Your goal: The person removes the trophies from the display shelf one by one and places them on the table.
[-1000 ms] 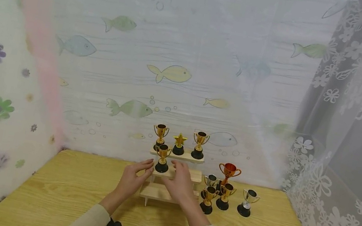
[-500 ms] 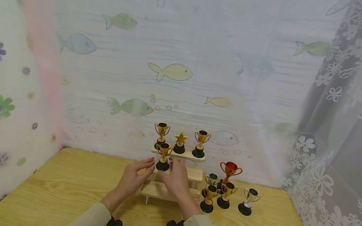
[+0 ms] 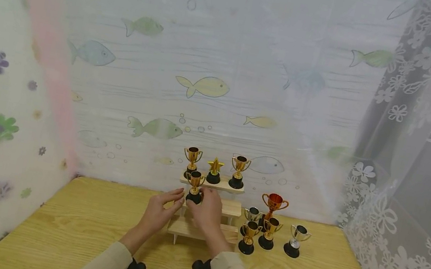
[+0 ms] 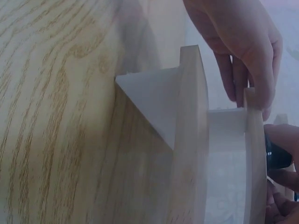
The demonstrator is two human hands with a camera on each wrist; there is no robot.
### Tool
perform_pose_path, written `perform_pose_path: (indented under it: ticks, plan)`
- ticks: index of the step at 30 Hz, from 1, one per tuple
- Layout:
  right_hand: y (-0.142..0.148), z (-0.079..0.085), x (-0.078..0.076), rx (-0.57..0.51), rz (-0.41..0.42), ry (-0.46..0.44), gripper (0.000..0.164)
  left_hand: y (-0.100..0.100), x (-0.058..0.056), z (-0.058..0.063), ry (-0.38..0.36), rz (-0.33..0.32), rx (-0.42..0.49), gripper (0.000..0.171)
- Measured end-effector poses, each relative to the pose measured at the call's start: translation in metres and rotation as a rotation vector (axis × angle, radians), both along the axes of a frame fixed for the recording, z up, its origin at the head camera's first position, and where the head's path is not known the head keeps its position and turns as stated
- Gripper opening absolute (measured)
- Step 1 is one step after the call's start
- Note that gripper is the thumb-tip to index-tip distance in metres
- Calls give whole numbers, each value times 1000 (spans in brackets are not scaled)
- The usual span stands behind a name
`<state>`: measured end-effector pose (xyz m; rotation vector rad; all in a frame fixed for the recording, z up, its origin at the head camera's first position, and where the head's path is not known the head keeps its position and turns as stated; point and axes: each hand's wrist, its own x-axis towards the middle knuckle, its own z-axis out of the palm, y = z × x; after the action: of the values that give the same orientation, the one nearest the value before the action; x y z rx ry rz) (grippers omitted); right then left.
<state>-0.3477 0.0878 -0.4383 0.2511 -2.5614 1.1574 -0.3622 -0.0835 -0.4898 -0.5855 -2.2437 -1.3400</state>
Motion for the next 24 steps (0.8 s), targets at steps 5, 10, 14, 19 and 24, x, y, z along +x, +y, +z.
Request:
perform_pose_path:
  ticks: [5, 10, 14, 19, 24]
  plan:
    - [-2, -1, -1, 15, -21, 14, 50, 1, 0, -1, 12, 3, 5, 33]
    - [-3, -2, 1, 15, -28, 26, 48, 1, -1, -2, 12, 5, 7, 34]
    - [-4, -3, 1, 8, -31, 29, 46, 1, -1, -2, 12, 9, 2, 33]
    - [-4, -5, 0, -3, -43, 35, 44, 1, 0, -2, 4, 11, 1, 33]
    - [-3, -7, -1, -4, -42, 46, 41, 2, 1, 0, -7, 11, 9, 33]
